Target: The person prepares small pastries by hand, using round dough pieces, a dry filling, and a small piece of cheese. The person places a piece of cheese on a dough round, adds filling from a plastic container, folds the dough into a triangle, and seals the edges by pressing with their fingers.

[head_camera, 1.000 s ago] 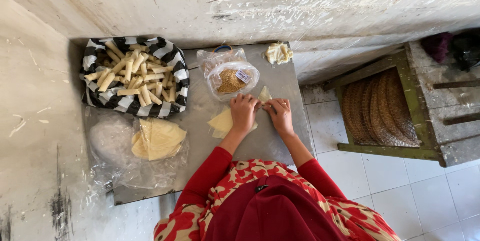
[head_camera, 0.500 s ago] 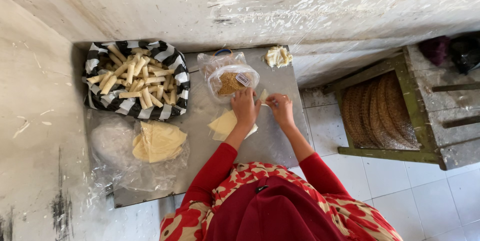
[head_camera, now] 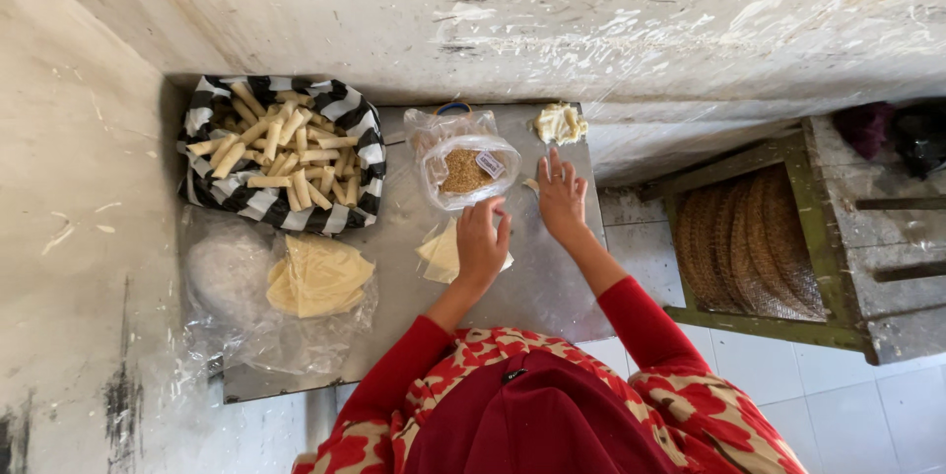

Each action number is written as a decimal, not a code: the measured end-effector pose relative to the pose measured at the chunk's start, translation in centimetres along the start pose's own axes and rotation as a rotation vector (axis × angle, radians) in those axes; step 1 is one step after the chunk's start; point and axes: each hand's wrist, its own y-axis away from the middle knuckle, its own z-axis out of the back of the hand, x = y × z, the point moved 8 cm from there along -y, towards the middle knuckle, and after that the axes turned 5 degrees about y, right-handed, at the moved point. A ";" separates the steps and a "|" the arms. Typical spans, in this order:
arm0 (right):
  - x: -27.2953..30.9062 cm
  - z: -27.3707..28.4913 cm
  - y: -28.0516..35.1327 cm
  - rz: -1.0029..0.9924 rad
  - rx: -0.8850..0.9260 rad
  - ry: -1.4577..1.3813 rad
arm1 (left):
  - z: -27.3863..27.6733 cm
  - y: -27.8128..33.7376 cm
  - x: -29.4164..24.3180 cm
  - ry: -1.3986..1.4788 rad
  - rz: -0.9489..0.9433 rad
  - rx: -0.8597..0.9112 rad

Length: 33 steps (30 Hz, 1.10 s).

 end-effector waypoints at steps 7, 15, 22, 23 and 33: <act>-1.6 5.6 0.5 -0.049 0.001 -0.645 | 6.4 3.0 3.1 -0.029 0.143 -0.041; -0.3 4.8 -0.2 -0.234 0.288 -1.333 | 9.9 4.9 4.8 -0.021 0.272 -0.089; 6.7 11.7 -1.9 0.021 0.541 -1.478 | 10.8 6.6 5.7 -0.054 0.316 -0.096; 7.8 12.9 -2.4 0.052 0.544 -1.366 | 11.0 6.8 5.8 -0.077 0.319 -0.098; 13.0 19.9 -2.3 0.252 0.046 -1.352 | 10.7 8.8 5.2 -0.375 0.281 -0.114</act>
